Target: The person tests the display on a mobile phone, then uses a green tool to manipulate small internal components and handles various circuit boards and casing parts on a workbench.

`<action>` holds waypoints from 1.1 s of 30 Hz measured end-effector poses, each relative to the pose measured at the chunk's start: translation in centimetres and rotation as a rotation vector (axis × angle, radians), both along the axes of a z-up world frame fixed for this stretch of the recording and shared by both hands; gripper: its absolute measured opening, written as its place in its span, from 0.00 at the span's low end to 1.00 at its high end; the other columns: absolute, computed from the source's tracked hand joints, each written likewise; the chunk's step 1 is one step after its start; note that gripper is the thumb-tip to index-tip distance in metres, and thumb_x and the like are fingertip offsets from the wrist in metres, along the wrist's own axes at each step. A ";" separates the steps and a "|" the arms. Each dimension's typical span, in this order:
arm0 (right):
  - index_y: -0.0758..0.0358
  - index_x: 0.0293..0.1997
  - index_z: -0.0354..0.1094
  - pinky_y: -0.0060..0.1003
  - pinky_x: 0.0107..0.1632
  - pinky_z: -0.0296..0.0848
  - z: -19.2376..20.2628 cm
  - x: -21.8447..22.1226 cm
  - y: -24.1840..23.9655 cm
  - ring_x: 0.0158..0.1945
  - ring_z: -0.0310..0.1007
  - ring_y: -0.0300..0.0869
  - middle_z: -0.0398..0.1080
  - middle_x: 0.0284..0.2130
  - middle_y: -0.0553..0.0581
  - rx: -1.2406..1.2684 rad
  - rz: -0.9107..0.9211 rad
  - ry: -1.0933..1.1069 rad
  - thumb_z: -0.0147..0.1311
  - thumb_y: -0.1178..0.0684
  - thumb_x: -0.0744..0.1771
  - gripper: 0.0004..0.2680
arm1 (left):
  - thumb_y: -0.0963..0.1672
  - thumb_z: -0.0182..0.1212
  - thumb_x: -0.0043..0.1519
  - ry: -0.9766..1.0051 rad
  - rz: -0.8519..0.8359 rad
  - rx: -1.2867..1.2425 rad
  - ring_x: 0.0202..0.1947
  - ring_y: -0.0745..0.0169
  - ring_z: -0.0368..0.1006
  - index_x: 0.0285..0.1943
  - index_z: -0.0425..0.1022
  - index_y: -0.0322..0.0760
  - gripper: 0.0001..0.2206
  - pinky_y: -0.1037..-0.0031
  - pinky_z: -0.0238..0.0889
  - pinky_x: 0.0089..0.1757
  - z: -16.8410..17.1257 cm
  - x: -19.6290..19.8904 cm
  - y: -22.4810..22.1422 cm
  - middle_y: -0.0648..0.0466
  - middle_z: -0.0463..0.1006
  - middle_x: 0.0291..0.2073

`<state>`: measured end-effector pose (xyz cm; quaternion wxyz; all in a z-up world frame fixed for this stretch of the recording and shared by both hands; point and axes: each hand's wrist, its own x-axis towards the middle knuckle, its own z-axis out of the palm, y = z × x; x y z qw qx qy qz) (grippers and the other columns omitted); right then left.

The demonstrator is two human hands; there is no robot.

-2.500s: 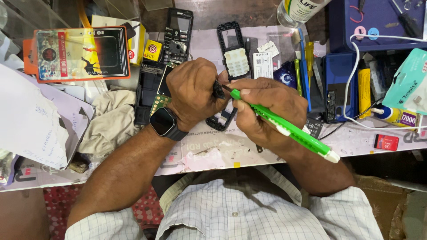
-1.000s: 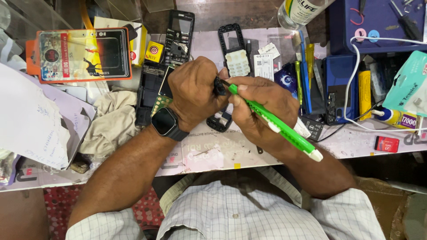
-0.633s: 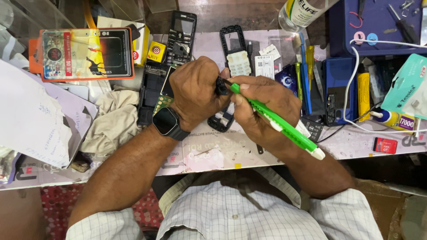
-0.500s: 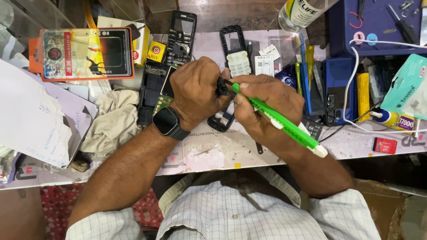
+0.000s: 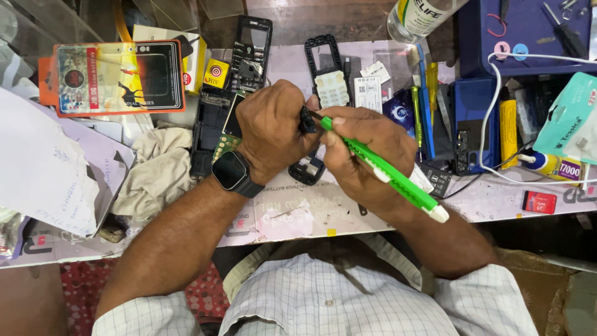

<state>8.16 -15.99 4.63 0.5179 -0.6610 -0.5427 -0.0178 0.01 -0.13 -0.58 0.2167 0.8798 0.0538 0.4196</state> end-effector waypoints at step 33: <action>0.69 0.49 0.65 0.34 0.46 0.82 1.3 0.8 -0.1 0.44 0.83 0.47 0.76 0.44 0.64 -0.014 0.049 -0.005 0.59 0.66 0.69 0.07 | 0.40 0.67 0.61 0.024 -0.001 0.020 0.23 0.47 0.66 0.33 0.62 0.35 0.13 0.61 0.61 0.29 0.2 0.0 -0.2 0.48 0.65 0.25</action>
